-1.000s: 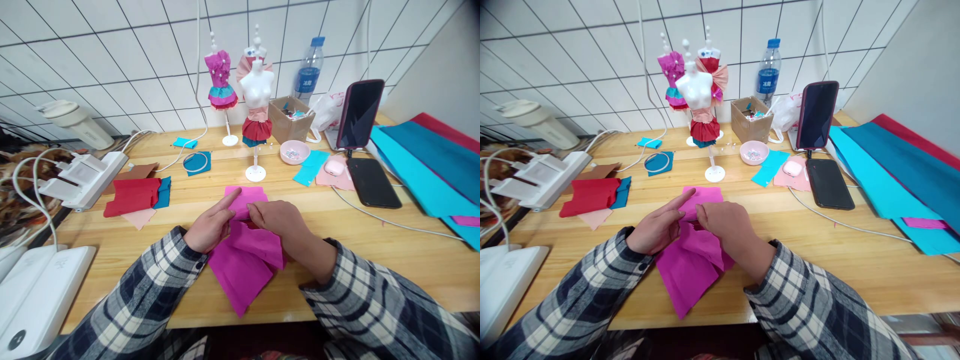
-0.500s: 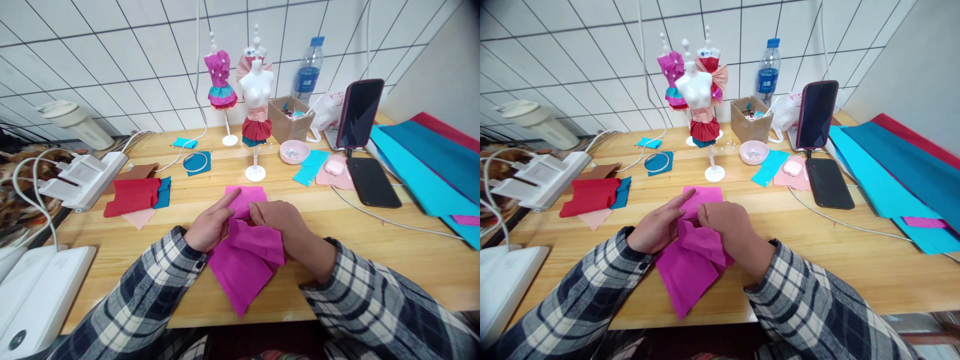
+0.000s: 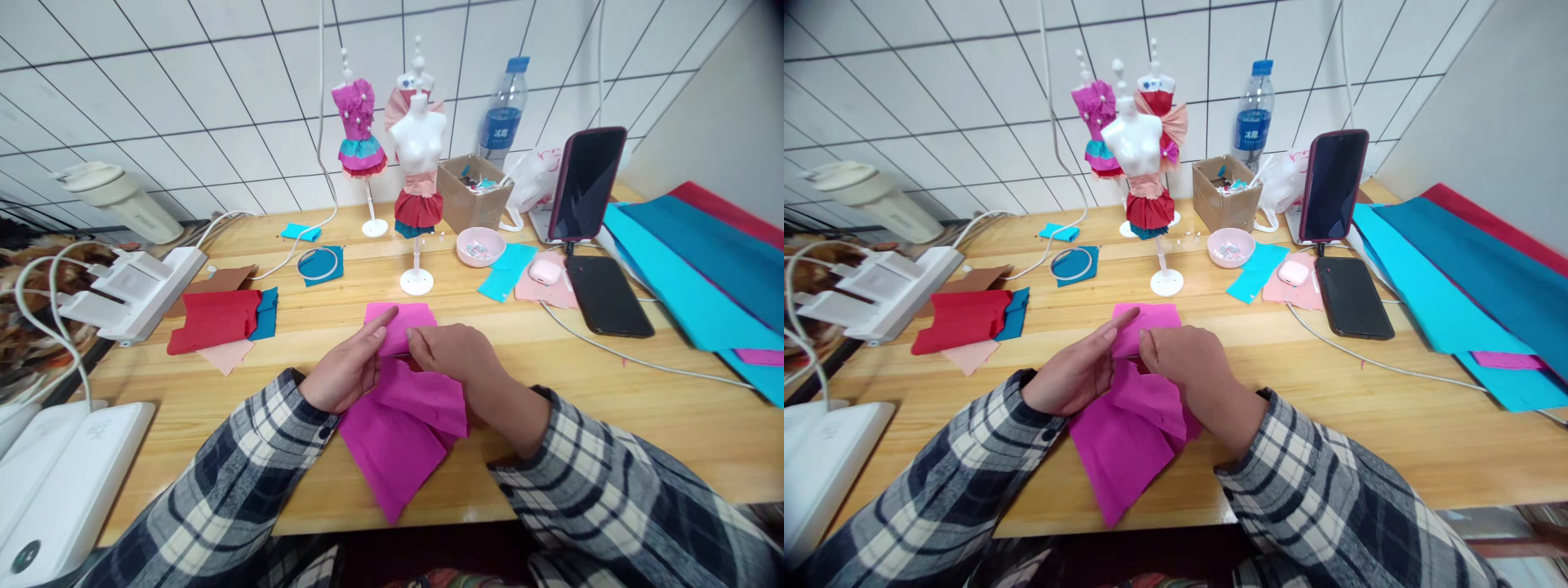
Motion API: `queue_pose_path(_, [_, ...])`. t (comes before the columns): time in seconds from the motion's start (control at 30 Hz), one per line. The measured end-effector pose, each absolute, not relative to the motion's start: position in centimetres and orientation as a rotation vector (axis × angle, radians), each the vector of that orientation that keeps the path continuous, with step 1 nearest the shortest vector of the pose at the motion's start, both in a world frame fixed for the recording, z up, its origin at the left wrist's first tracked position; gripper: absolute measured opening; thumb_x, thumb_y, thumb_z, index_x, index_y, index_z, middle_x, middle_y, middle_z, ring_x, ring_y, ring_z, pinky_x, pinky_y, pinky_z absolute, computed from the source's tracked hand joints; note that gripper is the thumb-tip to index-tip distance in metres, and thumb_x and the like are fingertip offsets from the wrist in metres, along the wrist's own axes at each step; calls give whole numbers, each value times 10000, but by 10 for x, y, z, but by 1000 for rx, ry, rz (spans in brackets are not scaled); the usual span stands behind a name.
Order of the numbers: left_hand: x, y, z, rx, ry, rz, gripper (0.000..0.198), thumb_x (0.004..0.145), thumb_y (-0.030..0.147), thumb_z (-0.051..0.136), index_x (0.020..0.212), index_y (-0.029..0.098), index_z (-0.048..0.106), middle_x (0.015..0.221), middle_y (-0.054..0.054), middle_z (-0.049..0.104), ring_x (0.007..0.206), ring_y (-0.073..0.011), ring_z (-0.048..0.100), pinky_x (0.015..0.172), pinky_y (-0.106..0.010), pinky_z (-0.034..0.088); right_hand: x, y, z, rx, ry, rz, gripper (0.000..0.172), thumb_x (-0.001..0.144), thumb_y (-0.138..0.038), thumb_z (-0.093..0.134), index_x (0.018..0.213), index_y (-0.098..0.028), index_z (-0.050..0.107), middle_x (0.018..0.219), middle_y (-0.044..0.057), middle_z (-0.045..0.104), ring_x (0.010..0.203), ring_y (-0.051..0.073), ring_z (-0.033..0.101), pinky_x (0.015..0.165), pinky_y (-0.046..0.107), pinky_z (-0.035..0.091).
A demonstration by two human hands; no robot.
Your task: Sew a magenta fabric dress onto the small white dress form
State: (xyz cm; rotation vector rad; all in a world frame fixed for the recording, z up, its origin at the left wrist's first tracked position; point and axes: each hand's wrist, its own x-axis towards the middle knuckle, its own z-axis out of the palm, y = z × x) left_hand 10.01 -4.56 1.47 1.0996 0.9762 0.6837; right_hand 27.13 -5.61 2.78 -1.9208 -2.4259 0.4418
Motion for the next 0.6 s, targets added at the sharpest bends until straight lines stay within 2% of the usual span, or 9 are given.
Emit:
queue_pose_path(0.1, [101,-46,15,951,851,622,638,909,560,454,1452,230,396,1216,-103,656,1126,-281,601,960,-433,451,271,-58,27,-1890,-2409,422,494,992,-378,228,880,-238,689,820,54,734,676,205,646,535,290,290])
queue_pose_path(0.27, [99,-46,13,781,723,578,653,962,543,333,1497,173,280,1391,-139,540,1313,-284,467,1120,-465,275,270,-57,30,-1887,-2427,463,493,991,-378,236,891,-226,694,849,58,738,719,209,657,547,287,307])
queue_pose_path(0.43, [98,-46,11,737,692,586,655,979,517,300,1511,143,224,1498,-143,411,1428,-274,290,1183,-455,93,269,-56,31,-1884,-2451,523,498,993,-359,235,887,-208,697,852,65,734,736,204,655,556,281,323])
queue_pose_path(0.5, [99,-46,11,731,698,590,643,984,512,280,1514,155,210,1500,-134,410,1436,-266,275,1187,-464,66,269,-55,30,-1879,-2448,529,493,994,-361,235,891,-209,693,863,61,734,739,199,653,558,279,321])
queue_pose_path(0.6, [101,-46,13,725,701,593,637,988,505,254,1516,154,195,1488,-141,425,1425,-274,299,1182,-494,90,269,-55,28,-1877,-2438,522,494,998,-360,227,897,-208,686,886,59,734,741,196,652,558,279,317])
